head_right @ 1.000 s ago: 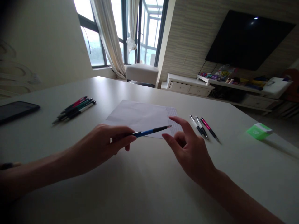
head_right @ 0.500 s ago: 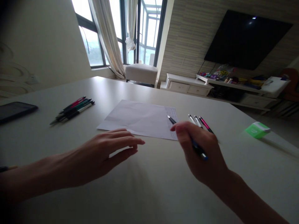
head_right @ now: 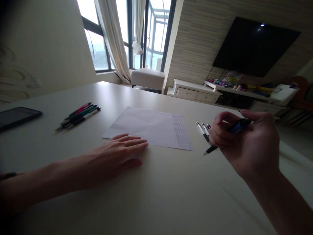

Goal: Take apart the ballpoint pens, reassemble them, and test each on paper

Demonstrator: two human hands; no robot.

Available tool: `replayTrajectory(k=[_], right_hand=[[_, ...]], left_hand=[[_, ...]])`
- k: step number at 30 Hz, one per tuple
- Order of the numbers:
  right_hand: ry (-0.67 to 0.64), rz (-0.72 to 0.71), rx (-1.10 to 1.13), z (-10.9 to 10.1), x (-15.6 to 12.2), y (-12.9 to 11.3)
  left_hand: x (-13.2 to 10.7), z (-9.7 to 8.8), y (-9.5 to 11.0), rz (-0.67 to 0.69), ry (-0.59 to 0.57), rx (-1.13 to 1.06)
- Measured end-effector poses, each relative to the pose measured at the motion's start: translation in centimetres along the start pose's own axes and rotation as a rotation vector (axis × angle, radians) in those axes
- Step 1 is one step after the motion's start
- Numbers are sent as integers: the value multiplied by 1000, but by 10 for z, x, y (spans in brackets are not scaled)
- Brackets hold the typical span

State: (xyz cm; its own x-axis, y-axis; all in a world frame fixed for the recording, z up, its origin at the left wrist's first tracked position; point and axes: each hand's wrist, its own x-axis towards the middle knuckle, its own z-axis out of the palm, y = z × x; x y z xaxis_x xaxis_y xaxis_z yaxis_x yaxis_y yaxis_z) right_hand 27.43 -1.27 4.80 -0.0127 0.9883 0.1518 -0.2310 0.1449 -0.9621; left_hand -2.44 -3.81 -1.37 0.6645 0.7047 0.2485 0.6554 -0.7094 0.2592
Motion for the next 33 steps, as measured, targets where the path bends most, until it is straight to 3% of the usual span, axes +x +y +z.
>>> replayTrajectory(k=[6, 11, 15, 20, 24, 29, 33], right_hand=[[91, 117, 230, -24, 13, 0], [125, 71, 235, -22, 18, 0], [136, 36, 76, -18, 21, 6], [-38, 226, -291, -21, 29, 28], [-22, 46, -401, -21, 35, 51], [-162, 104, -492, -7, 35, 68], [-121, 4, -654, 6, 33, 79]], left_hand=[[2, -7, 12, 22, 15, -104], [1, -3, 9, 102, 22, -82], [1, -5, 11, 142, -26, -147], [1, -7, 12, 181, 3, -151], [1, -5, 11, 223, -25, -167], [3, -6, 13, 269, -46, -204], [3, -7, 14, 252, -66, -207]])
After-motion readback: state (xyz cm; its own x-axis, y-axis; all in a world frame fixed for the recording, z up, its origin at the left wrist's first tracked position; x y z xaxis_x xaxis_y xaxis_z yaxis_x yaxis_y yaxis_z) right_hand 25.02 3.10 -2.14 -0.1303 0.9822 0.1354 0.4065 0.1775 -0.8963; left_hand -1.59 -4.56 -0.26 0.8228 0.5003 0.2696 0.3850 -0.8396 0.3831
